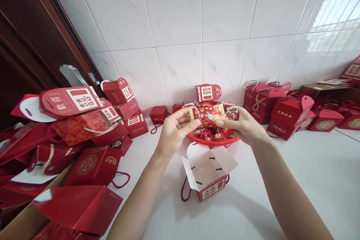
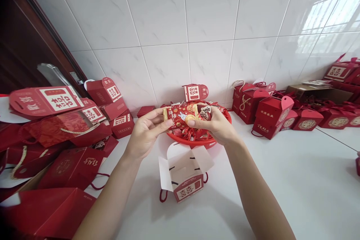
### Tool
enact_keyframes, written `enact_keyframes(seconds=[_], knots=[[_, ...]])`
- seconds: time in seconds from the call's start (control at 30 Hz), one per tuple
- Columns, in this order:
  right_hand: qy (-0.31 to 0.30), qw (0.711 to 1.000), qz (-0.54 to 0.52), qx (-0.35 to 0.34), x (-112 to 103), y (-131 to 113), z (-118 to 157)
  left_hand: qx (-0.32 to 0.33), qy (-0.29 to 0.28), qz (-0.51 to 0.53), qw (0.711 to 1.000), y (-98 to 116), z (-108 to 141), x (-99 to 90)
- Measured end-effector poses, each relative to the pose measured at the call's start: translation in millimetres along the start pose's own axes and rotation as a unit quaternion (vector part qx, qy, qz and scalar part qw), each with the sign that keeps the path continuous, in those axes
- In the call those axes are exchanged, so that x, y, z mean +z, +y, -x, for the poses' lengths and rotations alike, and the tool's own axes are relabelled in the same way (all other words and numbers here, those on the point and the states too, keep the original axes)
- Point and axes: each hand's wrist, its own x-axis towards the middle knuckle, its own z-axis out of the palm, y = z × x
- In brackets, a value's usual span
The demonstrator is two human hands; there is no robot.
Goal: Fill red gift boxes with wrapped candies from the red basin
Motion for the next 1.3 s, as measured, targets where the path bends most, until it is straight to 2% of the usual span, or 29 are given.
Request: enact_keyframes(seconds=[0.17, 0.33, 0.43, 0.5, 0.63, 0.8, 0.87, 0.97, 1.03, 1.1, 1.3], knots=[[-0.011, 1.000, 0.005, -0.006, -1.7, 2.1, 0.3, -0.021, -0.008, 0.013, 1.000, -1.1, -0.3, -1.5], [-0.025, 0.999, -0.014, 0.022, -5.8, 0.7, 0.4, 0.013, 0.026, 0.010, 1.000, 1.1, -2.1, -4.5], [-0.023, 0.999, -0.007, 0.032, -8.5, -2.8, 1.3, 0.006, 0.040, -0.013, 0.999, 6.4, -3.2, -10.5], [-0.013, 0.999, 0.008, 0.029, -10.5, -4.1, 1.7, -0.011, 0.005, -0.049, 0.999, 10.1, -3.0, -15.2], [-0.003, 1.000, 0.022, 0.013, -13.2, -4.7, 2.4, -0.036, -0.117, -0.165, 0.979, 14.9, 0.0, -20.0], [-0.009, 0.999, 0.045, 0.017, -13.5, -5.8, 2.9, -0.044, -0.171, -0.295, 0.939, 13.3, 3.0, -15.6], [-0.012, 0.998, 0.053, 0.018, -13.6, -5.4, 2.6, -0.049, -0.208, -0.331, 0.919, 10.7, 3.0, -14.3], [-0.013, 0.998, 0.064, 0.015, -14.1, -3.3, 2.1, -0.035, -0.270, -0.406, 0.872, 5.7, 2.7, -14.3], [-0.009, 0.997, 0.079, 0.015, -14.2, -1.7, 2.1, -0.008, -0.276, -0.446, 0.851, 2.5, 2.6, -14.6], [-0.008, 0.995, 0.100, 0.014, -13.8, -0.6, 2.1, 0.007, -0.255, -0.445, 0.858, 0.2, 2.8, -14.2], [-0.063, 0.987, 0.147, 0.004, -7.5, -2.0, 1.0, 0.011, -0.179, -0.301, 0.936, -0.5, 4.5, -8.3]])
